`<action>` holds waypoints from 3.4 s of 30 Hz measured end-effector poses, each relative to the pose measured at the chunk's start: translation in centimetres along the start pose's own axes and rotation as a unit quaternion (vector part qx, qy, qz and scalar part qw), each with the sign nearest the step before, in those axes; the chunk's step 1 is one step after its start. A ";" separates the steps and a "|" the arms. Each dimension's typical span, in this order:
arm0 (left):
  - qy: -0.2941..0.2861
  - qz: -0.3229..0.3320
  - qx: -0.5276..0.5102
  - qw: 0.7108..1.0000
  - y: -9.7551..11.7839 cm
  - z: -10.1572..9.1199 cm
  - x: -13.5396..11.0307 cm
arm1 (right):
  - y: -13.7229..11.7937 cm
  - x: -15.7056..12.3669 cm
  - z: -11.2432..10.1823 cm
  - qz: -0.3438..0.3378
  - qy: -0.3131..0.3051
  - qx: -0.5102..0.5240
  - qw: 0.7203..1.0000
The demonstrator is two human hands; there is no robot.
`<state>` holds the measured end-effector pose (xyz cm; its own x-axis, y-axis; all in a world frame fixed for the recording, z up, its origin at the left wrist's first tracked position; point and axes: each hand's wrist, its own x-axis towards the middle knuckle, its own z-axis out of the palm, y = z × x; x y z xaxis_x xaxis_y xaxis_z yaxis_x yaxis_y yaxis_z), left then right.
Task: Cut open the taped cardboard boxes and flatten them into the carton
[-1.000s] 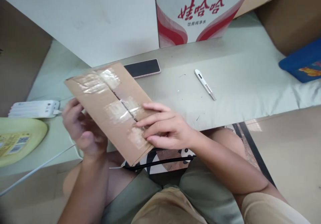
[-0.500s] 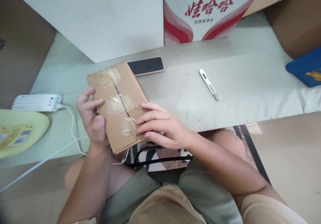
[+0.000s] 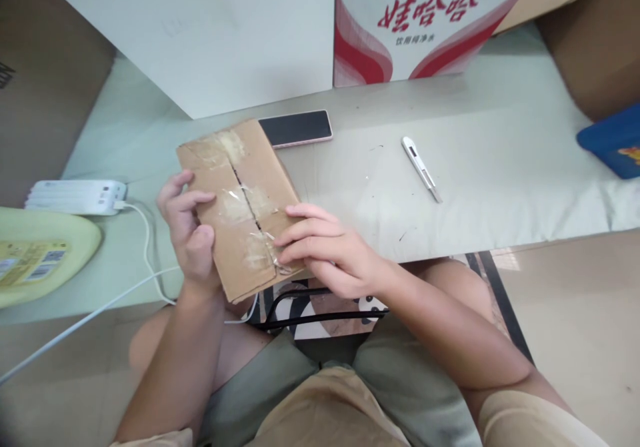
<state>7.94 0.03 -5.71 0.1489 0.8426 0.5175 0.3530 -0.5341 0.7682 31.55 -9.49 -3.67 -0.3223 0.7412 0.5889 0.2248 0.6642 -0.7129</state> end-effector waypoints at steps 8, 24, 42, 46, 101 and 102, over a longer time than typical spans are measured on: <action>0.010 0.011 -0.011 1.000 -0.5 0.3 -0.1 | 2.3 -1.9 -5.1 0.314 0.238 -0.219 0.893; 0.012 0.047 -0.033 0.998 -0.6 0.5 -0.1 | 7.9 -2.7 -7.6 0.482 0.089 -0.383 0.783; -0.028 0.106 0.023 0.994 -0.5 1.5 -1.2 | 2.3 2.7 -4.3 0.054 0.412 -0.134 0.900; -0.027 0.103 0.035 0.994 0.7 1.7 -1.7 | -2.3 4.2 -2.1 -0.013 0.338 -0.164 0.926; -0.017 0.096 0.048 0.994 0.9 2.3 -2.3 | -8.1 1.9 -2.1 0.038 0.045 -0.230 0.971; -0.018 0.098 0.047 0.994 0.9 2.3 -2.2 | -8.2 1.8 -2.2 0.034 0.050 -0.226 0.972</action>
<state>10.09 -2.20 -7.05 0.2563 0.7255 0.6387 0.3987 -0.6813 0.6140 31.10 -13.37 4.10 -0.2056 0.7760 0.5963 0.6311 0.5708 -0.5252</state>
